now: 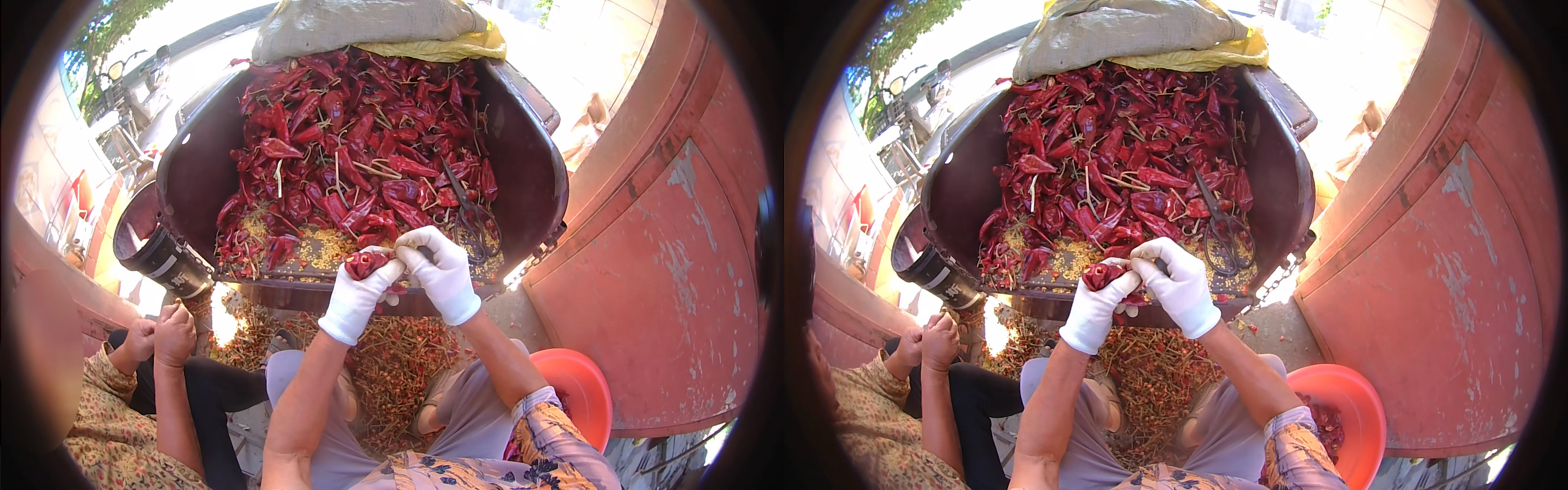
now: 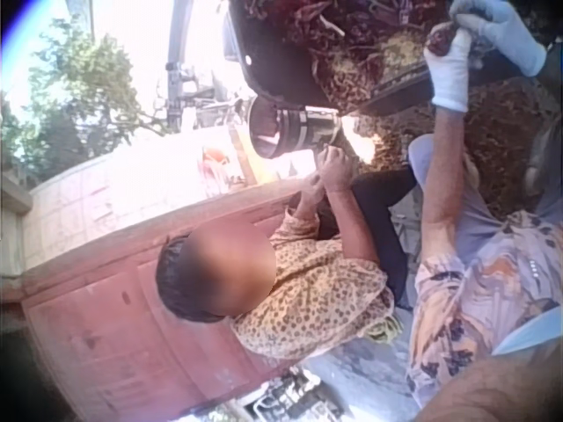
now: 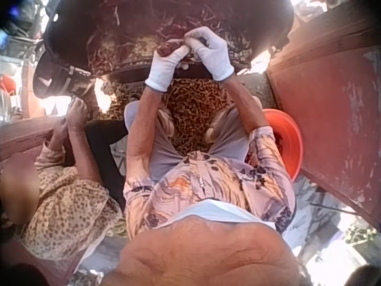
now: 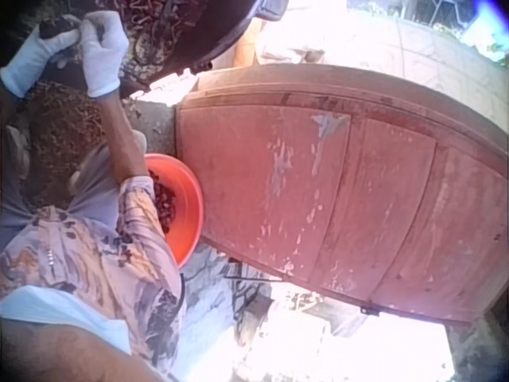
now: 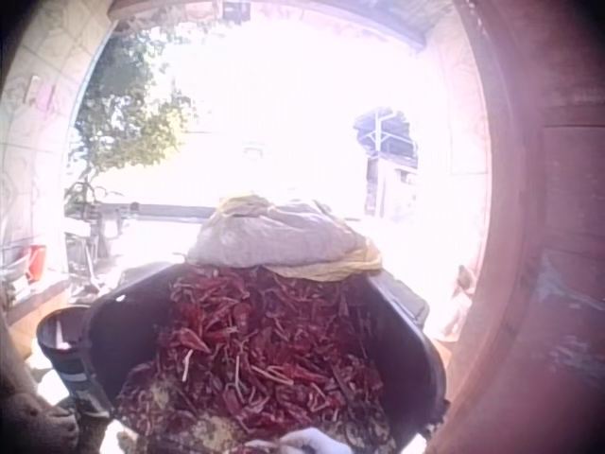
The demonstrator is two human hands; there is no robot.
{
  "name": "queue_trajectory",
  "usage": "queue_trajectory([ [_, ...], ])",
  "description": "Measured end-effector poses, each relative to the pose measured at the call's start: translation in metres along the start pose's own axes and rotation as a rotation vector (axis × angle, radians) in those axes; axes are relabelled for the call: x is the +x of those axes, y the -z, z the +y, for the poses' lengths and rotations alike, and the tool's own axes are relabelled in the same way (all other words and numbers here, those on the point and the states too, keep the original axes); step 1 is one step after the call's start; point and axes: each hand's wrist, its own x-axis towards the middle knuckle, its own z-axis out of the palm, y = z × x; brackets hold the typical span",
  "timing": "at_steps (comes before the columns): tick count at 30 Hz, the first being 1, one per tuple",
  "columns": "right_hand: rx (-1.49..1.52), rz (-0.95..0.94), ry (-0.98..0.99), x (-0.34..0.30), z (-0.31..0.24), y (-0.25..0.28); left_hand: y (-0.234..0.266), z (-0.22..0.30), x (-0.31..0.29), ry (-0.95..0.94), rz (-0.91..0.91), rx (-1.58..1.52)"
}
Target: The person uses a knife and their gloved hands to cut open dried red peppers, removing the seeds and stalks before placing the processed peppers into a basin.
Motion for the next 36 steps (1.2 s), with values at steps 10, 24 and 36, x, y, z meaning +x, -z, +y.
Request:
queue_trajectory([
  [10,0.946,-0.218,-0.397,0.003,0.009,0.004,0.008,-0.004,-0.004,-0.037,-0.093,-0.137],
  [24,1.087,-0.319,-0.407,0.004,0.011,0.012,0.004,0.005,-0.009,0.015,-0.209,-0.077],
  [36,-0.318,-0.227,-0.063,0.003,0.002,0.036,0.039,0.003,0.006,-0.338,0.255,-0.383],
])
